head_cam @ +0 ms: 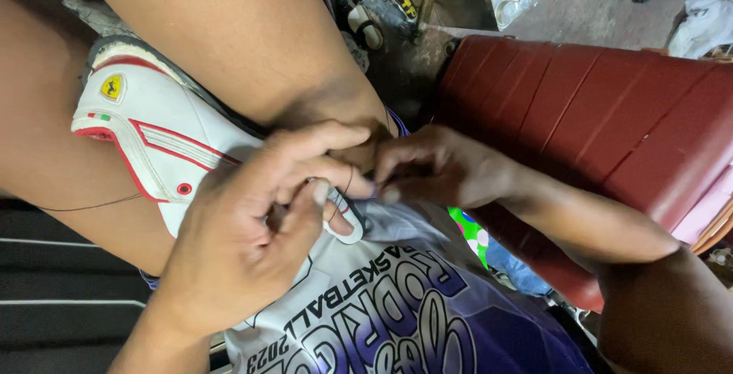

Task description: The person is sewing the sole of a white and red sneaker using a needle and black thread. They repeatedly push the needle through the shoe's sole and pull the thread to secure the stitching.

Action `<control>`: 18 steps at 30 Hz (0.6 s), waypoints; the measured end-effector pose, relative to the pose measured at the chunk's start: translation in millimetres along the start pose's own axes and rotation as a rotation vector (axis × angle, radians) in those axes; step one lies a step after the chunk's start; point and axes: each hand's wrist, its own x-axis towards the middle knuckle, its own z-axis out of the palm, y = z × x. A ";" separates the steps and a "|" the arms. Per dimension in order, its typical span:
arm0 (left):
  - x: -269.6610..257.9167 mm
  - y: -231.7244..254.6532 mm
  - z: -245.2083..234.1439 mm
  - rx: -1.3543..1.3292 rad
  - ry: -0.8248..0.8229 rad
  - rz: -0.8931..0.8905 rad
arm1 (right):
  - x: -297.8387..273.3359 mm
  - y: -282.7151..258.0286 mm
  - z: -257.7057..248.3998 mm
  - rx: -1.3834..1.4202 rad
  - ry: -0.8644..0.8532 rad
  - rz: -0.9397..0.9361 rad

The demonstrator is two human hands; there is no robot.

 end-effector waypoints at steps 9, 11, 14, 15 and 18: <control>6.3 -5.1 10.9 0.444 -0.008 0.115 | -1.7 -53.0 -0.4 -0.240 0.213 -0.227; 4.8 -3.5 12.4 0.396 0.023 0.097 | 12.6 -56.6 11.2 -0.369 0.228 -0.329; 2.5 -1.2 13.0 0.350 0.049 0.081 | 13.1 -45.1 1.3 -0.770 0.408 -0.329; 1.8 -0.8 12.6 0.327 0.045 0.052 | 11.1 -34.4 -11.8 -0.940 0.490 -0.305; 1.8 -0.8 12.9 0.332 0.054 0.045 | -8.2 5.2 -93.4 -1.010 0.706 0.034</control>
